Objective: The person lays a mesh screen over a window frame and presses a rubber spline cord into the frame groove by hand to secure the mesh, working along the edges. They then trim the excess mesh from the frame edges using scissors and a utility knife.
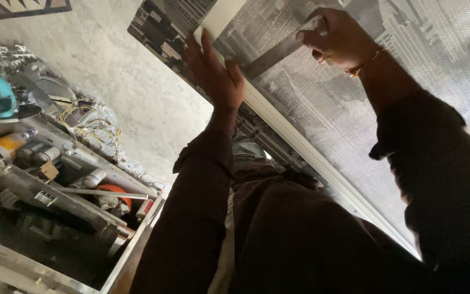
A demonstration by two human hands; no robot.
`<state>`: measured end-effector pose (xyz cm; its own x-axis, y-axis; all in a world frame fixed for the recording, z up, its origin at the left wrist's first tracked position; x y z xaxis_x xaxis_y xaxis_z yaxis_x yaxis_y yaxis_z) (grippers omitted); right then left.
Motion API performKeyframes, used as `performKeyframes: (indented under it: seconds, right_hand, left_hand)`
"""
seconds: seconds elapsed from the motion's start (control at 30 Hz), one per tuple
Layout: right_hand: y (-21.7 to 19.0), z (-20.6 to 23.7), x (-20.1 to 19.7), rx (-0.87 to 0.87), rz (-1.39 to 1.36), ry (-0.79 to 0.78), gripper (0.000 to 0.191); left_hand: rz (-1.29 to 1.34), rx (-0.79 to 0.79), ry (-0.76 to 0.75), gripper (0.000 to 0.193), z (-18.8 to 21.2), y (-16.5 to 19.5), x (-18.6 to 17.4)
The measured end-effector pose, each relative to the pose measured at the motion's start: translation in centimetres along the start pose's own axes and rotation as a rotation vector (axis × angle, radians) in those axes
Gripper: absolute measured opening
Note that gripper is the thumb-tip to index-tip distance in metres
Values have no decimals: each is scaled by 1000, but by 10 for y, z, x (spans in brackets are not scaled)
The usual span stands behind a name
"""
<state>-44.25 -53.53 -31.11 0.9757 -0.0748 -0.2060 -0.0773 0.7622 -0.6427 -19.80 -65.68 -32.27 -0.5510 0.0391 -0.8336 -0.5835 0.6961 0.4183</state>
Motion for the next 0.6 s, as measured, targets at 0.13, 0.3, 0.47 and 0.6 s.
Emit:
performKeyframes:
  seconds: [0.13, 0.3, 0.47, 0.6]
  right_hand:
    - [-16, -26, 1, -42, 30, -55, 33]
    - [-33, -44, 2, -43, 63, -103, 35]
    - [-53, -49, 1, -133, 120, -70, 43]
    - [-40, -65, 3, -76, 42, -157, 46]
  left_hand:
    - [-35, -55, -89, 63, 3, -4, 6]
    - [43, -11, 4, 59, -11, -15, -4]
    - [175, 119, 46, 52, -39, -33, -17]
    - [227, 163, 57, 51, -49, -31, -17]
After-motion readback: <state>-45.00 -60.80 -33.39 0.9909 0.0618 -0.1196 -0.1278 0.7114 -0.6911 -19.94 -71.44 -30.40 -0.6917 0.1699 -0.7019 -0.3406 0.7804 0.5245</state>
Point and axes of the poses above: each hand's wrist, its own z-axis away from the middle knuckle, its own x-axis out of the palm, y = z × x, the point moved 7 cm from there along -z, towards the middle knuckle, and after that the axes turned 13 degrees about x, right-handed, at the moved point
